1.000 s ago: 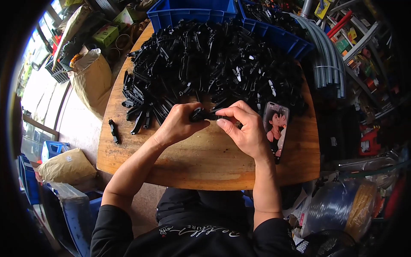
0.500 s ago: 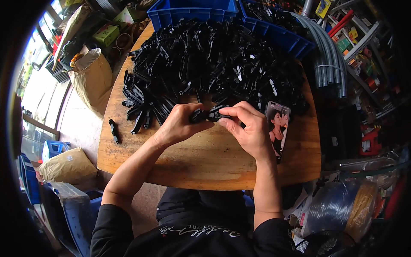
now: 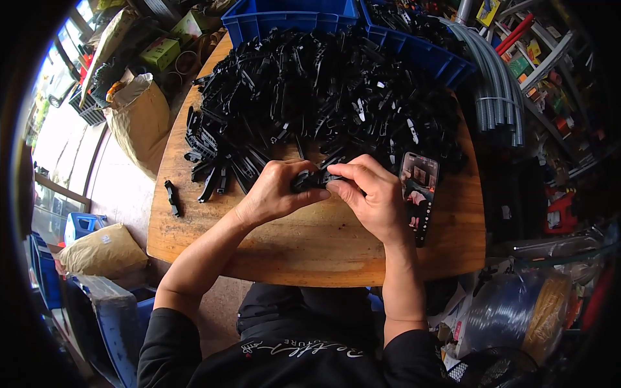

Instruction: Assembling and inspecting small black plastic industrial components at a workbench.

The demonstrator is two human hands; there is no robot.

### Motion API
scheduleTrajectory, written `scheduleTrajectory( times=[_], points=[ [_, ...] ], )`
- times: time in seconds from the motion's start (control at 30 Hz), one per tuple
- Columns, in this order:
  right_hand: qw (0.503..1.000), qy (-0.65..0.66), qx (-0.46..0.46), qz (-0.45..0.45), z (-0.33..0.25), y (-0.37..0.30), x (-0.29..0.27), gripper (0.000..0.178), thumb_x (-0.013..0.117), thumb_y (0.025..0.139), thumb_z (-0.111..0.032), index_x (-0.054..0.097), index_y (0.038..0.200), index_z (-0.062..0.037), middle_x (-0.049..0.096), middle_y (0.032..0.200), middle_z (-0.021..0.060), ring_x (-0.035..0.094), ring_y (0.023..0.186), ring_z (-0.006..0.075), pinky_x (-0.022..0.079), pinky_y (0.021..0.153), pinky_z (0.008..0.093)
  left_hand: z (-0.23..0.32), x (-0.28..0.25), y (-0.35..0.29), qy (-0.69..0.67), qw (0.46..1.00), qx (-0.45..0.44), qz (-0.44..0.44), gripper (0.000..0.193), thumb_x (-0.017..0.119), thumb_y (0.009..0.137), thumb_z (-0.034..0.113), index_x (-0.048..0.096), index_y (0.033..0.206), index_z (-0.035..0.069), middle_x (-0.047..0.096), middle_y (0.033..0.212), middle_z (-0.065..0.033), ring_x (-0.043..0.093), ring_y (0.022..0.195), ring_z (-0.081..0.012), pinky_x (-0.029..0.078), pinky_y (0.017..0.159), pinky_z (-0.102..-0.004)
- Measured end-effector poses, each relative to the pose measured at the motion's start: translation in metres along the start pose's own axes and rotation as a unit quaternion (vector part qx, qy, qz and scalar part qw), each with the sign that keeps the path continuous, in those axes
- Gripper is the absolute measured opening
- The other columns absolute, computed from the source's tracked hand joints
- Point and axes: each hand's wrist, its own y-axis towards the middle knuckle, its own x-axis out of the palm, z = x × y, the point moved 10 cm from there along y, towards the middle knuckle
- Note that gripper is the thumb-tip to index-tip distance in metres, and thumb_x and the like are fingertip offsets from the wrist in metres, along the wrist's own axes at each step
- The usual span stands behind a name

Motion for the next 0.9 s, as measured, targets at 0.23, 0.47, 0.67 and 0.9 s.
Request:
scheduleTrajectory(
  times=[0.23, 0.47, 0.67, 0.9],
  points=[
    [0.999, -0.032, 0.024, 0.022, 0.011, -0.001, -0.004, 0.050, 0.073, 0.077, -0.017, 0.051, 0.120, -0.0013, 0.056, 0.092, 0.0015, 0.053, 0.081, 0.0083, 0.044, 0.070, 0.0192, 0.005, 0.003, 0.002, -0.016, 0.999, -0.010, -0.029, 0.034, 0.075, 0.073, 0.020, 0.062, 0.091, -0.005, 0.062, 0.073, -0.0165, 0.062, 0.065, -0.0256, 0.048, 0.059, -0.0334],
    [0.953, 0.255, 0.156, -0.038, 0.040, -0.007, 0.021, 0.042, 0.071, 0.081, -0.020, 0.051, 0.111, -0.0003, 0.058, 0.086, 0.0011, 0.054, 0.077, 0.0059, 0.046, 0.069, 0.0187, 0.011, -0.003, -0.001, -0.030, 0.999, 0.026, 0.004, 0.031, 0.075, 0.072, 0.016, 0.062, 0.092, -0.004, 0.062, 0.076, -0.0159, 0.062, 0.065, -0.0264, 0.048, 0.058, -0.0328],
    [0.972, 0.177, 0.141, -0.064, 0.040, -0.012, 0.007, 0.043, 0.073, 0.079, -0.023, 0.052, 0.108, -0.0006, 0.055, 0.085, -0.0010, 0.052, 0.075, 0.0038, 0.043, 0.066, 0.0164, 0.018, 0.002, -0.004, -0.096, 0.995, -0.026, -0.026, 0.029, 0.074, 0.073, 0.017, 0.061, 0.090, -0.003, 0.061, 0.072, -0.0128, 0.058, 0.061, -0.0207, 0.045, 0.056, -0.0310],
    [0.994, 0.080, 0.070, -0.033, 0.024, -0.004, 0.009, 0.039, 0.076, 0.074, -0.017, 0.057, 0.105, -0.0014, 0.055, 0.087, -0.0011, 0.051, 0.071, 0.0031, 0.043, 0.061, 0.0175, 0.020, 0.004, 0.000, 0.012, 0.998, 0.043, -0.043, 0.039, 0.077, 0.067, 0.017, 0.060, 0.093, -0.005, 0.060, 0.077, -0.0151, 0.061, 0.066, -0.0274, 0.046, 0.058, -0.0343]
  ],
)
